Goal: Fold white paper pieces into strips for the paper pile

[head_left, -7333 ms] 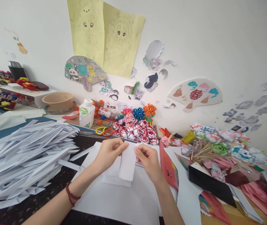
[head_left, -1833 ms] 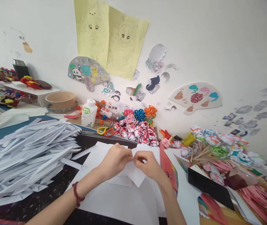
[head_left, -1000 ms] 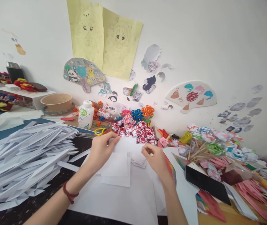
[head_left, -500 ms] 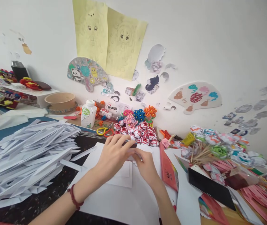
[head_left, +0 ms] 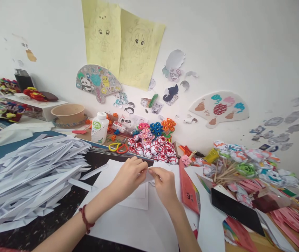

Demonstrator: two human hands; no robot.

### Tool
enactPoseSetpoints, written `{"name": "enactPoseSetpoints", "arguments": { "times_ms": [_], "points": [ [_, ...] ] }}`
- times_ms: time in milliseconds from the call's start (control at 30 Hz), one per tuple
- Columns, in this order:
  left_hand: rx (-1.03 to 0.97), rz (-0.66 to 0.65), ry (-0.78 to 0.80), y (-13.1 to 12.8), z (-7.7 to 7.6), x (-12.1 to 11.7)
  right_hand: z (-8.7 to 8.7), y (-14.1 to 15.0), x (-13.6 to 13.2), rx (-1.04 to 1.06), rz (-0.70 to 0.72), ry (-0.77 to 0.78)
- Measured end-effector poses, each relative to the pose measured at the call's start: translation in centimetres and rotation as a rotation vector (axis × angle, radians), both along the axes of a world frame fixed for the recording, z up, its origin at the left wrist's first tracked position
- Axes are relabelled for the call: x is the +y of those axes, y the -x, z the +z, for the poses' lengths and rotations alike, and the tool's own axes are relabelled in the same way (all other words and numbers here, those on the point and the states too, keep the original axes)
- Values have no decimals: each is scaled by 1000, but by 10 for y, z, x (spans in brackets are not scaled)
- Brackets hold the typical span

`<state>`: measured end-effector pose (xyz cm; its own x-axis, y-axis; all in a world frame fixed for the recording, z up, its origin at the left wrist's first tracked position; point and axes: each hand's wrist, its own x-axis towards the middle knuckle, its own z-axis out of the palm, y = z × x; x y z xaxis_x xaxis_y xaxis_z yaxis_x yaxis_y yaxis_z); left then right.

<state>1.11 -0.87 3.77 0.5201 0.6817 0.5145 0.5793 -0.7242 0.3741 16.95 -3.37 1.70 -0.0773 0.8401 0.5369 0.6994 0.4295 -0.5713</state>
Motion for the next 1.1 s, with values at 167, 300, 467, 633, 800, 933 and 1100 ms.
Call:
{"name": "enactPoseSetpoints", "arguments": {
  "times_ms": [167, 300, 467, 633, 800, 933, 1100],
  "points": [
    [-110, -18, 125, 1, 2, 0, 1, -1, -5, 32, -32, -162],
    [-160, -30, 149, 4, 5, 4, 6, -6, -7, 61, -120, -282],
    [-191, 14, 139, 7, 1, 10, 5, -7, -7, 101, -167, -341],
    [-227, 171, 121, 17, -2, 21, 5, -17, -9, 217, -420, -367],
    [-358, 81, 110, 14, 6, 15, 9, -12, -9, 264, -318, -177],
    [-292, -10, 184, 7, 4, 6, 14, -2, -6, 297, -85, 57],
    [-149, -13, 209, 10, 0, 9, 20, -9, -2, 333, 131, 269]
  ]
}}
